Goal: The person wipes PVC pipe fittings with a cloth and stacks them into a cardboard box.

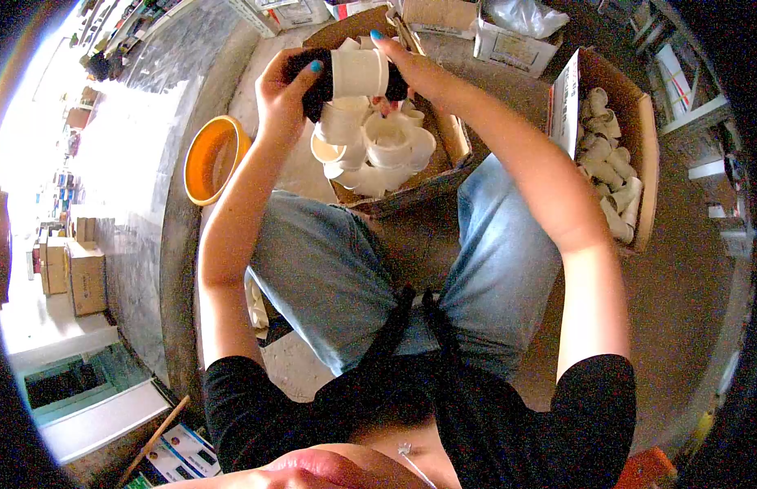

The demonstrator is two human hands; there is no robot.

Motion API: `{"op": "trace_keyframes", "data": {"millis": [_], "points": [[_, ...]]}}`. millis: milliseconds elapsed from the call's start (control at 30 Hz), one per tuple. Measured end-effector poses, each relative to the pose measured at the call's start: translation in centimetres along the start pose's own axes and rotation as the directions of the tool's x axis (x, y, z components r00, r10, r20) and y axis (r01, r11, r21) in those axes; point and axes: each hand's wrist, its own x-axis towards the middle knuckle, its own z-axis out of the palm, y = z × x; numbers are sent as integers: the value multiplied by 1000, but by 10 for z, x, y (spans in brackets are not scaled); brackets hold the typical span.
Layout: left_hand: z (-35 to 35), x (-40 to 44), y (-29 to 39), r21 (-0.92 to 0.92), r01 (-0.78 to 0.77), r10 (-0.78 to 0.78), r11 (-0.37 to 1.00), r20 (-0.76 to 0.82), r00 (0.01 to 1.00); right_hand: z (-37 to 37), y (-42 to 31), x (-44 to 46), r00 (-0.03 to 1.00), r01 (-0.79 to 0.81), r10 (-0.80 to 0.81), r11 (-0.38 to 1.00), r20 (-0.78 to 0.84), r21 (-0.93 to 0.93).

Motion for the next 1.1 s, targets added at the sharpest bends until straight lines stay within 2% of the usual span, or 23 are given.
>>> {"op": "trace_keyframes", "data": {"millis": [67,100,167,200,300,333,433,533,600,633,667,767,800,900,933,967,1000,1033,1100], "points": [[-1,2,1,-139,32,-36,990,-28,999,-1,3,3,986,76,-89,993,-143,-91],[-2,3,1,-206,48,-57,977,-40,998,1,7,7,937,269,-301,945,-175,-186],[-3,5,-2,-265,82,-103,961,-65,993,10,8,12,715,584,-677,716,-176,-382],[-3,6,-3,-298,105,-130,949,-66,989,5,-5,-2,681,528,-732,507,-18,-681],[-4,6,-5,-318,133,-159,939,-57,986,3,-9,-3,614,407,-778,167,133,-898],[-4,6,-6,-303,135,-158,944,-53,986,4,-10,-4,578,425,-809,186,108,-886],[-3,6,-6,-275,134,-154,952,-53,987,1,-12,-2,616,466,-783,274,86,-841],[-4,7,-5,-218,94,-108,971,-52,993,4,2,0,759,418,-648,557,-60,-718],[-5,6,-6,-169,67,-74,983,-40,996,6,-1,-1,950,230,-302,852,-82,-470],[-5,5,-6,-146,56,-61,988,-28,998,7,-3,-1,993,88,-110,939,-49,-333],[-4,5,-7,-124,47,-49,991,-13,999,11,2,2,993,105,-110,984,-30,-141],[-2,3,-7,-114,31,-32,993,-8,999,13,3,0,999,-22,14,985,45,172],[-1,2,-3,-112,30,-30,993,-3,1000,20,-1,-1,1000,0,4,984,-22,180],[-3,4,-2,-231,65,-72,971,-23,997,9,1,5,997,77,-78,995,4,58],[-2,4,-2,-280,64,-75,958,-27,997,8,8,10,955,257,-267,962,-131,-90],[-2,4,-2,-295,78,-93,952,-38,995,14,11,15,858,400,-458,880,-231,-256],[-3,5,-2,-310,93,-113,946,-48,992,17,14,17,716,497,-636,755,-289,-429],[-4,6,-3,-325,107,-132,940,-58,990,11,15,14,676,481,-715,613,-180,-627],[-5,6,-7,-332,118,-144,936,-54,988,9,-14,-6,619,396,-781,216,86,-892]]}}
